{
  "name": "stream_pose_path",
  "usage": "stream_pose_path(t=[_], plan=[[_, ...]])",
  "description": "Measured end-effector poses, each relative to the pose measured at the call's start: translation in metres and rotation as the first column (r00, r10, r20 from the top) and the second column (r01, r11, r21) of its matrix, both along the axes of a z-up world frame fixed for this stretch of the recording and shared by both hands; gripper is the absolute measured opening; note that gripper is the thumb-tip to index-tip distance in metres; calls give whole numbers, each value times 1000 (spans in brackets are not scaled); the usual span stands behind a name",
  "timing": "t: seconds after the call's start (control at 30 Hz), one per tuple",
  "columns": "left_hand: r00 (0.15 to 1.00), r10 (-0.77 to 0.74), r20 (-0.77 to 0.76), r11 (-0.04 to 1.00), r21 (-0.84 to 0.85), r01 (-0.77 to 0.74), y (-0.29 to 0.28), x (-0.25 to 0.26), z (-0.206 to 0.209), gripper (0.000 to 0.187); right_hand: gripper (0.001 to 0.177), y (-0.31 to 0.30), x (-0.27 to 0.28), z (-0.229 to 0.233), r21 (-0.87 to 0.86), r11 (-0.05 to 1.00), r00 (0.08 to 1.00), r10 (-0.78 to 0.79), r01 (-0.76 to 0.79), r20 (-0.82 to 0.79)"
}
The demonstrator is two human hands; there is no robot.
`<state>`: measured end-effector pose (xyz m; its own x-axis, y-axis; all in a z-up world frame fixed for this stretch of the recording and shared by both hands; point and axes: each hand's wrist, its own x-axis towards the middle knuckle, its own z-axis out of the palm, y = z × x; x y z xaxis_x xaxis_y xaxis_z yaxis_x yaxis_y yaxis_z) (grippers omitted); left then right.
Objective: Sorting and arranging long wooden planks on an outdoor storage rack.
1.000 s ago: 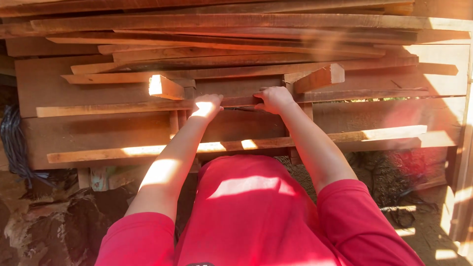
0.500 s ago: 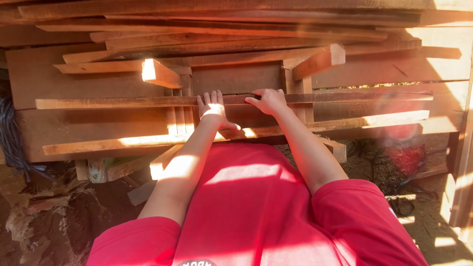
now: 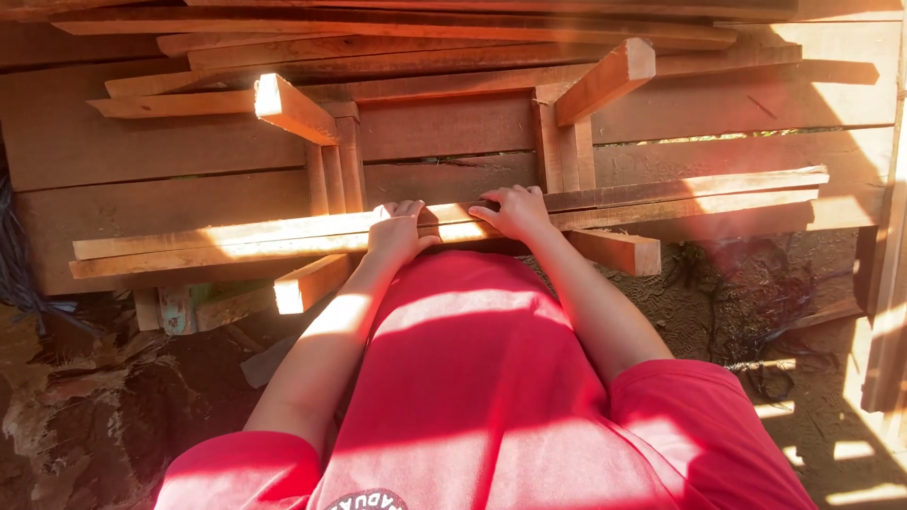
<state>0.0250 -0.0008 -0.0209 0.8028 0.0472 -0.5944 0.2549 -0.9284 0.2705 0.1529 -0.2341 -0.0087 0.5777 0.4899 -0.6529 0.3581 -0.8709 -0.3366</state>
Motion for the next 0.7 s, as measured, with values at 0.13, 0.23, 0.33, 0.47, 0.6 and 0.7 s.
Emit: stream_pose_path(t=[0.13,0.23,0.33,0.47,0.6,0.7], plan=[[1000,-11,-19,1000,7,12,5,0,-15,88,62,2,1,-1,-11,1000,1000,19,-19,-17],[998,22,-65,1000,6,-21,2,6,-9,89,63,4,6,-5,-75,997,998,22,-26,-55],[998,1,-60,1000,8,-1,2,5,-20,89,69,18,8,24,-54,998,997,39,-43,-72],[997,12,-82,999,38,-9,2,5,-23,89,56,32,7,-12,13,1000,998,11,-10,-61],[996,6,-88,999,45,-2,3,5,-24,90,49,40,9,-19,-122,987,994,102,-106,-41],[998,27,-51,998,65,-24,-1,5,-10,103,43,38,6,-7,-30,994,994,103,-101,46]])
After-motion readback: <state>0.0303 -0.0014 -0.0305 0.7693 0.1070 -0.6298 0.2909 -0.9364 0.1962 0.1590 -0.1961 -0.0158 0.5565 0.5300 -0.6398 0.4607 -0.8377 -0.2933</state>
